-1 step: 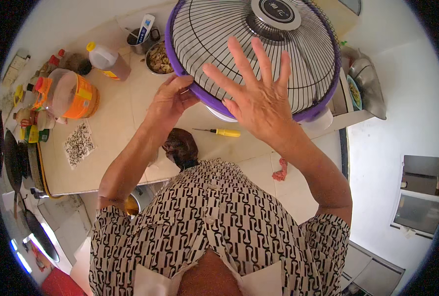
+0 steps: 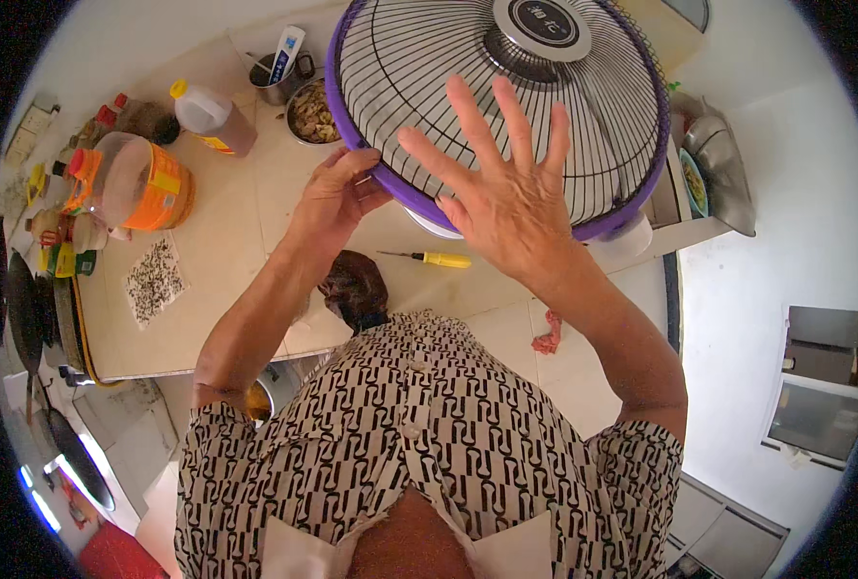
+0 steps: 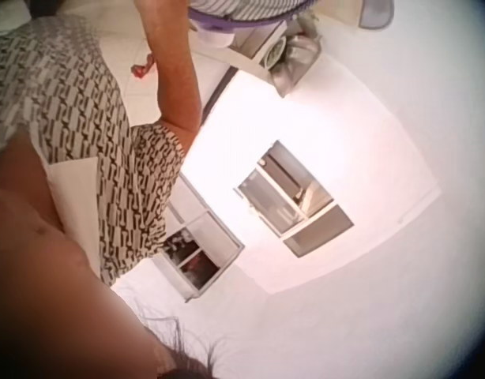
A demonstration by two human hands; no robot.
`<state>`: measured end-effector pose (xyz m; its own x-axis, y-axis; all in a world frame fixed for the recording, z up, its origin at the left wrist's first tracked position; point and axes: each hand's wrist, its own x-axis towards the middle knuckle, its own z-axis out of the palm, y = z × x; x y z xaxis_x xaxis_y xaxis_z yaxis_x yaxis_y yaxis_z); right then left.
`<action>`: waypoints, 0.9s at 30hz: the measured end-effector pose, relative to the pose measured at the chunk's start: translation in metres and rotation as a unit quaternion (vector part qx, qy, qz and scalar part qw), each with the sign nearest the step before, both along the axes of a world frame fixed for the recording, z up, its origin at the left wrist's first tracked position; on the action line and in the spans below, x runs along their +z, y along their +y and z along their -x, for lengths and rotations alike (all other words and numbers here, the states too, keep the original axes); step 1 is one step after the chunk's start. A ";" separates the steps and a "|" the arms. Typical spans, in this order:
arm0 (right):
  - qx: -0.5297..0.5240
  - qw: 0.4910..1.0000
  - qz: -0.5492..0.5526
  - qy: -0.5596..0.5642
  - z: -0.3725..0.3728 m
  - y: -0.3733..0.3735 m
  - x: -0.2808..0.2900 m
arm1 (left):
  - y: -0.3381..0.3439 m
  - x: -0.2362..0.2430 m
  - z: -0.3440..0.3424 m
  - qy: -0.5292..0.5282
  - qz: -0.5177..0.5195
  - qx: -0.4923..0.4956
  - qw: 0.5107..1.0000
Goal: Repairing the outer casing of a small electric fan using a screwdriver.
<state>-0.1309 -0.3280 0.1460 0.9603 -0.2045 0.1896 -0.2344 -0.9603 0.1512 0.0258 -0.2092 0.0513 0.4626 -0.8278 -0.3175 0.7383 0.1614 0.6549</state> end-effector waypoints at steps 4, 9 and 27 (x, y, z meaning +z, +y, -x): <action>-0.001 1.000 0.010 0.006 -0.002 0.005 0.005 | -0.003 -0.011 -0.002 0.012 -0.011 0.019 1.000; -0.022 0.996 0.002 0.081 -0.011 0.009 0.034 | -0.003 -0.007 0.002 0.008 -0.029 0.033 0.999; 0.066 0.997 0.027 0.034 -0.025 0.008 0.018 | 0.007 -0.006 -0.008 0.056 0.004 -0.076 0.995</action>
